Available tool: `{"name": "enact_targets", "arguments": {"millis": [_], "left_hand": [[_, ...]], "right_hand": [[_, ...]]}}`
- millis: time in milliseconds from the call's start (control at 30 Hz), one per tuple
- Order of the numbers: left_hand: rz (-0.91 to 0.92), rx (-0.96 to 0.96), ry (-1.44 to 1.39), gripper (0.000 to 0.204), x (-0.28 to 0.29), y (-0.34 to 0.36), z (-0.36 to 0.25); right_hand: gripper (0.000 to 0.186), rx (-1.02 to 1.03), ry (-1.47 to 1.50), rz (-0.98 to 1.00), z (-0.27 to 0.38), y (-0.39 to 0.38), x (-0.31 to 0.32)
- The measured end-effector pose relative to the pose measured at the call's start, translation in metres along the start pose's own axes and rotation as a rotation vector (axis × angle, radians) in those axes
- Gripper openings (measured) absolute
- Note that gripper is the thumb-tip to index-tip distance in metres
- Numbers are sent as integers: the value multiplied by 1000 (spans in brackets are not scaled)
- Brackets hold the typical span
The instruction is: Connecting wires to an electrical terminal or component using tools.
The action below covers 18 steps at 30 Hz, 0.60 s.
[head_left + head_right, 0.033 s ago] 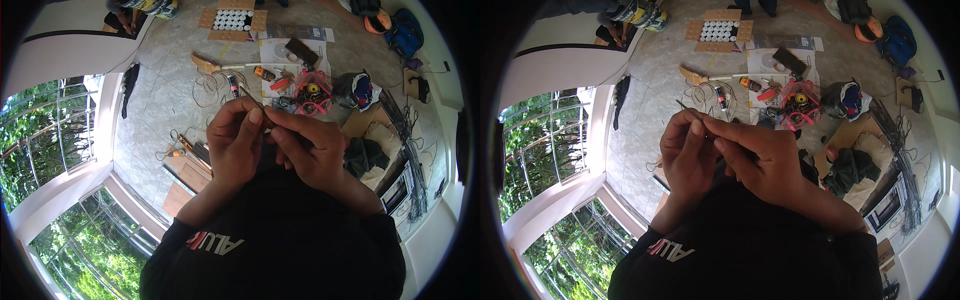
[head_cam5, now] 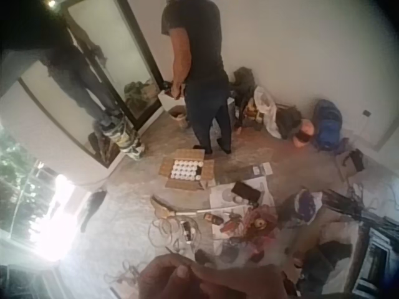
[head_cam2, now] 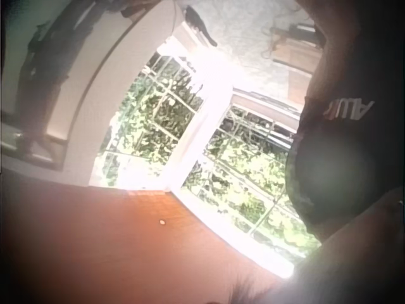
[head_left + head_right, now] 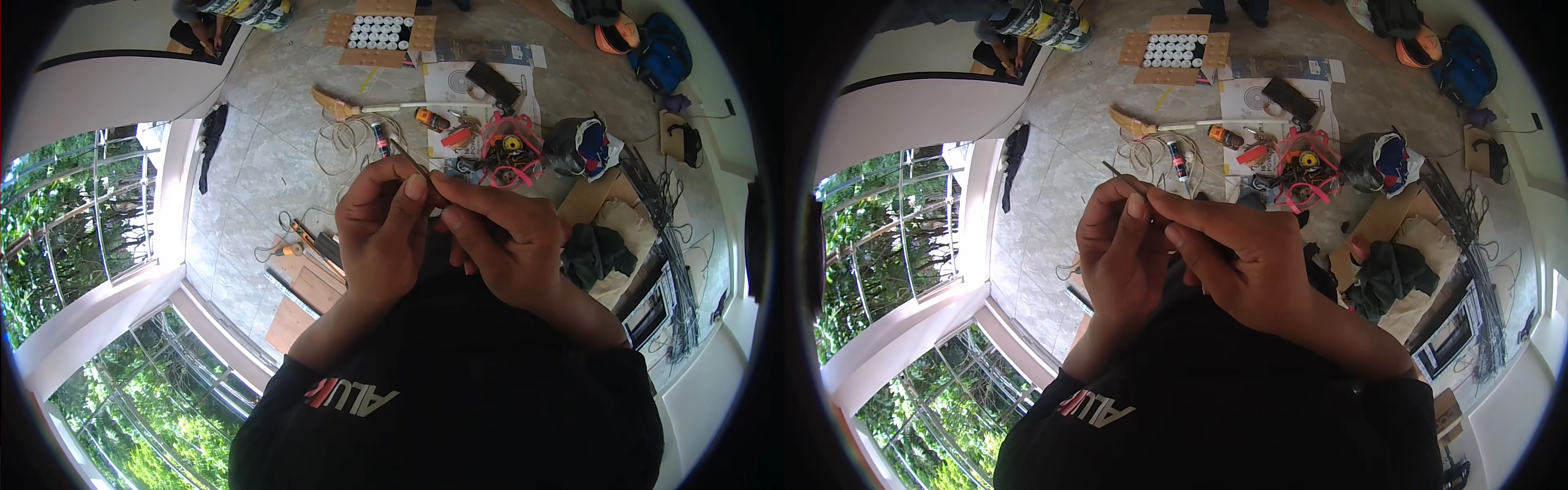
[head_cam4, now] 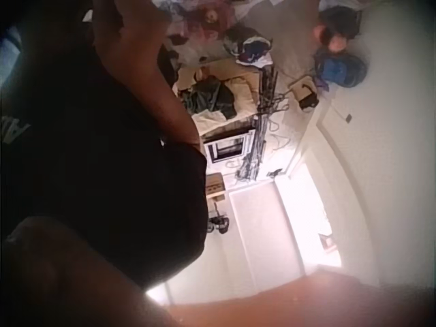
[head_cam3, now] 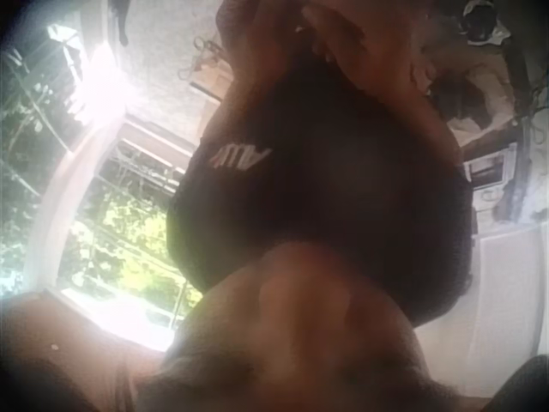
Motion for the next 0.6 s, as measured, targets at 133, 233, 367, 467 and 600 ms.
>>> {"name": "enact_targets", "arguments": {"millis": [133,233,367,467,600], "left_hand": [[16,-16,-10,13,0,1,1],[3,-4,-37,13,-3,-2,0],[8,11,-27,13,-2,-2,0],[-1,-16,-21,12,-5,-1,-4],[6,-11,-23,11,-4,-2,-2]], "right_hand": [[31,19,-3,-5,0,-1,-1],[32,26,-9,-28,-1,-3,-2],[32,60,-62,-35,0,-2,-1],[32,70,-66,-26,1,-1,0],[33,100,-120,-28,1,-1,0]]}}
Point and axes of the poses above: each hand's wrist, its own y-axis towards the middle knuckle, its own x-axis out of the back of the hand, z = x × y, the point moved 4 cm from there along y, towards the middle knuckle
